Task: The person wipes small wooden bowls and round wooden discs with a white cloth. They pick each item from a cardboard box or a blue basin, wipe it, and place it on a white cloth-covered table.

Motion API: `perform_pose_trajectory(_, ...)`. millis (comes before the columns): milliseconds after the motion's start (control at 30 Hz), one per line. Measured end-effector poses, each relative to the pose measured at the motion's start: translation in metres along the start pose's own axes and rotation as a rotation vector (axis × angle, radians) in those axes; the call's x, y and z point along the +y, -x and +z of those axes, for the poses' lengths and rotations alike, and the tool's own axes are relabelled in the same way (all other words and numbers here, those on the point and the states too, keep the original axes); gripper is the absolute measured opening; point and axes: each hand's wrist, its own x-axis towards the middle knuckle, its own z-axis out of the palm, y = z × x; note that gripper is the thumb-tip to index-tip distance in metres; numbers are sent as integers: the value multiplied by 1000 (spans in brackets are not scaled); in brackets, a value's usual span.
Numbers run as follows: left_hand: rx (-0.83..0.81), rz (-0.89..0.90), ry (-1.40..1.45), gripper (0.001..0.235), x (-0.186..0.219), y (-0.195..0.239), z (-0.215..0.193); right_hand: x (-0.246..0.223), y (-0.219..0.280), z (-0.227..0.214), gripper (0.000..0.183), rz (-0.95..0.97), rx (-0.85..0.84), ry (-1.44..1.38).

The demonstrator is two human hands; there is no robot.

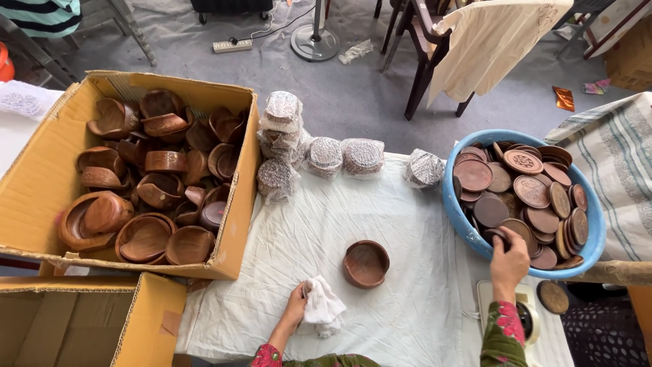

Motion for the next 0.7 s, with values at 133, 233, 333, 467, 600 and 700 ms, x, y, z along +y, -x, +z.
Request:
perform_pose_trajectory(133, 7, -5, -16, 41, 9, 7, 5, 29, -11, 0, 29, 136, 32, -459)
perform_pose_trajectory(233, -18, 14, -24, 40, 9, 6, 5, 51, -12, 5, 32, 170, 38, -415)
perform_pose_trajectory(333, -32, 29, -10, 39, 11, 6, 4, 95, -15, 29, 34, 92, 109, -257)
perform_pose_trajectory(467, -35, 17, 4, 41, 7, 6, 3, 149, -19, 62, 76, -193, 123, 104)
perform_pose_trajectory(600, -32, 2, 9, 41, 9, 7, 4, 118, -22, 32, 66, -58, -53, 48)
perform_pose_trajectory(700, -27, -9, -20, 41, 11, 8, 4, 104, -26, 17, 62, 66, -88, -92)
